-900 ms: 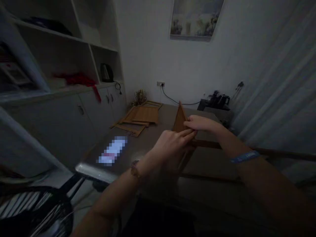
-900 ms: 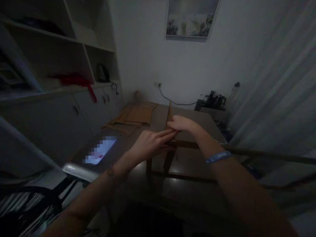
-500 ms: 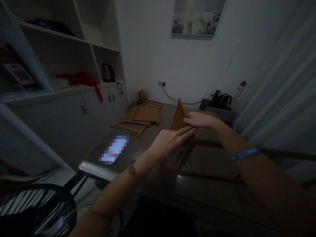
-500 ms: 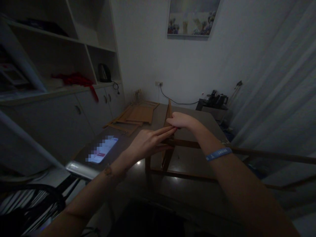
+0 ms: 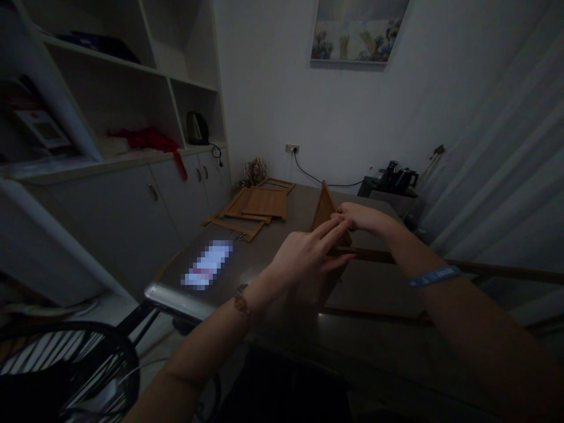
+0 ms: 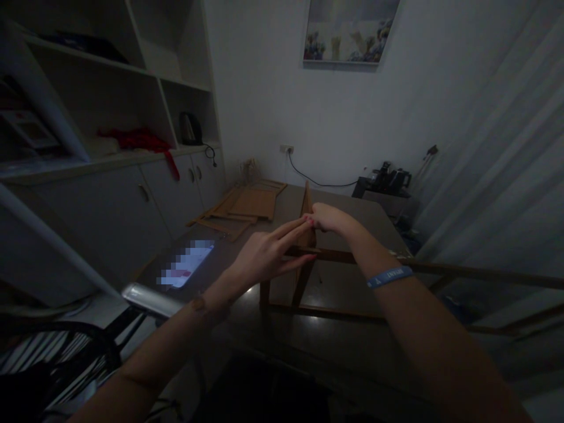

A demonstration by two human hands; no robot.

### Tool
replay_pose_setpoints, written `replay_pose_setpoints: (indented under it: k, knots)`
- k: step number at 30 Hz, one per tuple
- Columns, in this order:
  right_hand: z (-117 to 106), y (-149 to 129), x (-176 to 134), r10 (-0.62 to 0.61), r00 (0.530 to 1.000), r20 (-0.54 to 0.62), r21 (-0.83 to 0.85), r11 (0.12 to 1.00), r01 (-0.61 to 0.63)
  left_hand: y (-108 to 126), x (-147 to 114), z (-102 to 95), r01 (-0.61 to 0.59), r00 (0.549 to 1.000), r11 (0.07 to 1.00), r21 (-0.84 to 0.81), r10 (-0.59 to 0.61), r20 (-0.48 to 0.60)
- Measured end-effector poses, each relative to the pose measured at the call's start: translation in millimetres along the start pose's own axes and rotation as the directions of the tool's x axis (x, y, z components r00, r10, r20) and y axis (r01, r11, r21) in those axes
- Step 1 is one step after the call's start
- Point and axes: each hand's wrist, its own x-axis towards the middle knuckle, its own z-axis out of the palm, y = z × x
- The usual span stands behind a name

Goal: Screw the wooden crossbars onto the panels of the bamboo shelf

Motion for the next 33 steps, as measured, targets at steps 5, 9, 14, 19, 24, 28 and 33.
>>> replay_pose_setpoints:
  k: [5, 9, 14, 19, 24, 28, 33]
  knots:
    - [2.1, -3.5, 0.8, 0.015, 0.999, -0.032, -0.046, 0.999, -0.016, 3.0, 1.0, 2.4, 0.063, 0.997, 0.998, 0.029, -0.061, -0.056]
    - [2.8, -6.3, -0.9, 0.017, 0.998, -0.053, -0.057, 0.998, -0.020, 0.8, 1.0, 7.7, 0.008, 0.988, 0.995, 0.100, 0.008, -0.154]
    - [2.7, -6.9, -1.8, 0.022, 0.998, -0.061, -0.061, 0.998, -0.026, -7.8, 1.7, 15.5, -0.099, 0.941, 0.975, 0.199, 0.156, -0.299]
    - [3.0, -5.4, 2.9, 0.016, 0.998, -0.053, -0.065, 0.998, -0.019, -12.3, 1.8, 19.1, -0.112, 0.924, 0.972, 0.208, 0.179, -0.338]
    - [3.1, -6.7, 4.2, 0.007, 0.999, -0.043, -0.084, 0.996, -0.011, -11.7, 2.5, 16.6, -0.099, 0.971, 0.982, 0.162, 0.131, -0.202]
    - [2.4, -10.3, 1.8, 0.015, 0.999, -0.044, -0.101, 0.995, -0.019, -9.9, 4.3, 15.0, -0.087, 0.985, 0.986, 0.145, 0.107, -0.133]
    - [2.5, -11.9, 1.4, 0.024, 0.998, -0.057, -0.128, 0.991, -0.032, -10.2, 6.2, 13.9, -0.083, 0.985, 0.987, 0.134, 0.102, -0.142]
